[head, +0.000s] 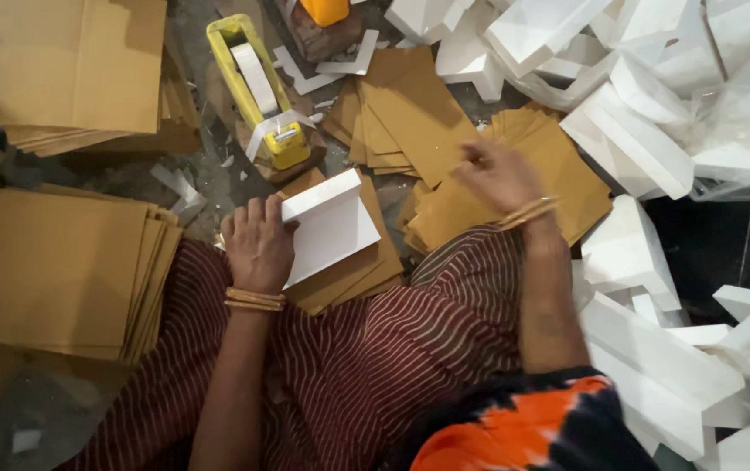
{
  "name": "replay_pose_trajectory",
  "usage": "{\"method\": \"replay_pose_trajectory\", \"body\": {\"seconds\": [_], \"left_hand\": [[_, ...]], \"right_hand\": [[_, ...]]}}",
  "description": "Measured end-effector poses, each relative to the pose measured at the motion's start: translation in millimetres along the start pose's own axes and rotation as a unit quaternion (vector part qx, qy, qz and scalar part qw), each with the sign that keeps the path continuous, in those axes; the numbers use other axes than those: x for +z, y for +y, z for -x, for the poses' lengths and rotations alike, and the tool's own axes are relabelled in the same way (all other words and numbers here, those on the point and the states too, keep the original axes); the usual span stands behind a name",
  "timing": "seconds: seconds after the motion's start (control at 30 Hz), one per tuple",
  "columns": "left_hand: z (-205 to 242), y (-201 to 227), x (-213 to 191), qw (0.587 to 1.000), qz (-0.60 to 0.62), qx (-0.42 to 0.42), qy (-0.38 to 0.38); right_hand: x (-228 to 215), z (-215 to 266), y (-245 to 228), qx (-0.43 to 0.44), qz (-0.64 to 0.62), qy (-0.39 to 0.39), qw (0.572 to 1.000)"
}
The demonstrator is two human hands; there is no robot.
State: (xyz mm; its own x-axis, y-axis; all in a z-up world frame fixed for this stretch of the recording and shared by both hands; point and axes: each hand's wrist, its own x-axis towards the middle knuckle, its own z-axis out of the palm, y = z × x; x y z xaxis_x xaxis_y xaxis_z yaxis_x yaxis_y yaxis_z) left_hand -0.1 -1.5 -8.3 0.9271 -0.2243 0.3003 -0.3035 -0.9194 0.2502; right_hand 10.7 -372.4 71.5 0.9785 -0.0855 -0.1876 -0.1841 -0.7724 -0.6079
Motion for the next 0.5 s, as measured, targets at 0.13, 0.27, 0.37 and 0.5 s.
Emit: {"method": "replay_pose_trajectory", "body": {"seconds": [0.13, 0.27, 0.37, 0.5], "left_hand": [[-2, 0, 0, 1.000, 0.002, 0.002, 0.000], [-1, -1, 2, 1.000, 0.001, 0.008, 0.011], [-1, 0, 2, 1.000, 0.008, 0.010, 0.025], [-2, 2, 1, 1.000, 0.006, 0.003, 0.014]], "right_hand": [[-52, 14, 119, 0.188, 0.113, 0.128, 0.967], [-61, 28, 224, 0.147, 0.133, 0.075, 0.977], [-57, 23, 250, 0.168, 0.087, 0.040, 0.981], [-54, 3, 246, 0.231, 0.083, 0.075, 0.966]]}}
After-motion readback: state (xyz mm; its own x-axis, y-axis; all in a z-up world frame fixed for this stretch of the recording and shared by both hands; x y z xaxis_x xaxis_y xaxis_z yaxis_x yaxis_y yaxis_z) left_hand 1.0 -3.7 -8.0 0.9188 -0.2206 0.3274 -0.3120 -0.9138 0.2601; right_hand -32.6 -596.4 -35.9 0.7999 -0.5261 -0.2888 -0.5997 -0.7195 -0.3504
